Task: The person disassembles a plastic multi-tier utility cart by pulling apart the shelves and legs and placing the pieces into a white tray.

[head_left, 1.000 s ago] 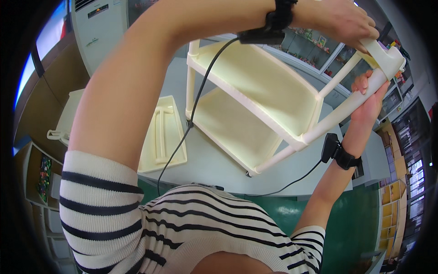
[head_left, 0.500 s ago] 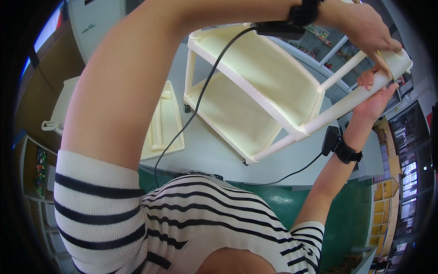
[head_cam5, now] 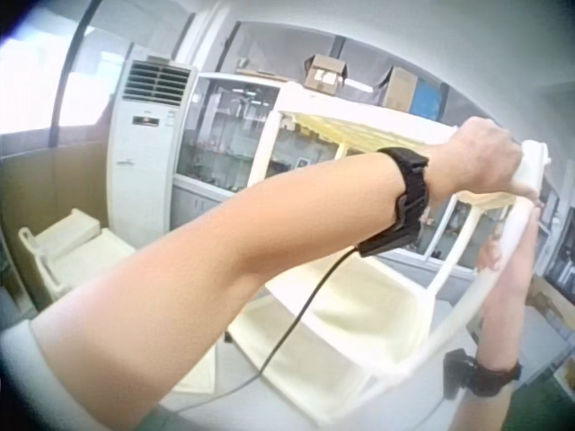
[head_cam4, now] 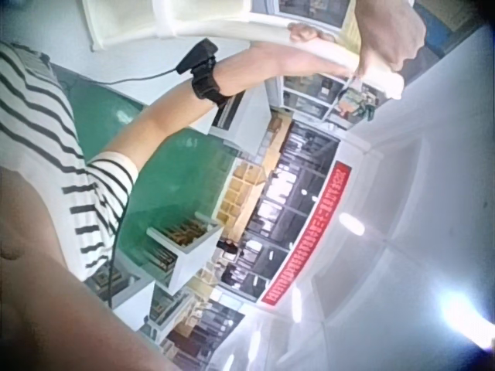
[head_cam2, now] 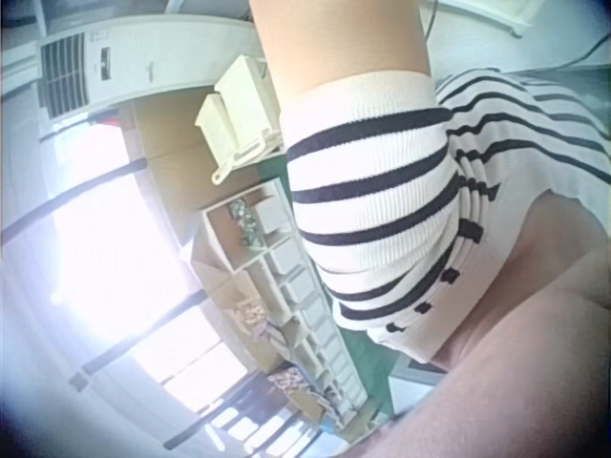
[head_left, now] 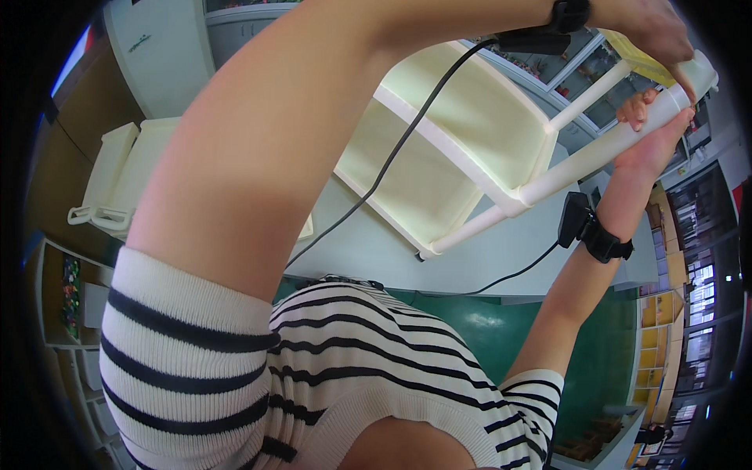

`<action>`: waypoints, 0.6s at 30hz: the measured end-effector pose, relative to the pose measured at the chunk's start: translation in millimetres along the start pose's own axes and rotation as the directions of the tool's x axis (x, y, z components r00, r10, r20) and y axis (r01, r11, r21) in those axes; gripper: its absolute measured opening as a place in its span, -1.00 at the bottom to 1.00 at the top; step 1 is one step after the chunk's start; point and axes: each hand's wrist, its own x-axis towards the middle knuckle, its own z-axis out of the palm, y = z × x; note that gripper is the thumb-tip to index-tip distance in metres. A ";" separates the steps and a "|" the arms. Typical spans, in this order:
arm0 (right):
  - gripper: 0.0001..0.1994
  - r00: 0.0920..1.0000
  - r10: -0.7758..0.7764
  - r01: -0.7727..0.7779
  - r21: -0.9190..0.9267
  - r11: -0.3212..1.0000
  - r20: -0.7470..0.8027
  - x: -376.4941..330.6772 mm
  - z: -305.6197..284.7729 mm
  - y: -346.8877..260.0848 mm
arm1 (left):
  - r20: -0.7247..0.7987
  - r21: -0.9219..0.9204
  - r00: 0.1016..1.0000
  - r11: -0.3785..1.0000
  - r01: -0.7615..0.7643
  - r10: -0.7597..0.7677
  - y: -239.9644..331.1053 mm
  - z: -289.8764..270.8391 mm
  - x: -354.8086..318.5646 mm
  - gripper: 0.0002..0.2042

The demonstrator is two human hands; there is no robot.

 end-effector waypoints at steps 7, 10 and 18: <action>-0.41 0.999 -0.018 0.015 0.086 0.996 0.040 2.9 -1.6 -0.4 | 0.084 -0.005 0.996 1.000 0.016 -0.015 -14.8 -4.5 0.3 -0.30; -0.42 0.999 -0.037 0.034 0.110 0.993 0.031 2.2 -0.6 0.6 | 0.045 0.006 0.998 0.999 0.034 -0.034 -34.9 1.0 -3.3 -0.30; -0.59 0.994 -0.100 0.105 0.102 0.989 -0.048 -6.1 10.9 3.2 | 0.115 0.040 0.987 0.993 0.110 -0.114 -19.2 -0.6 -22.3 -0.34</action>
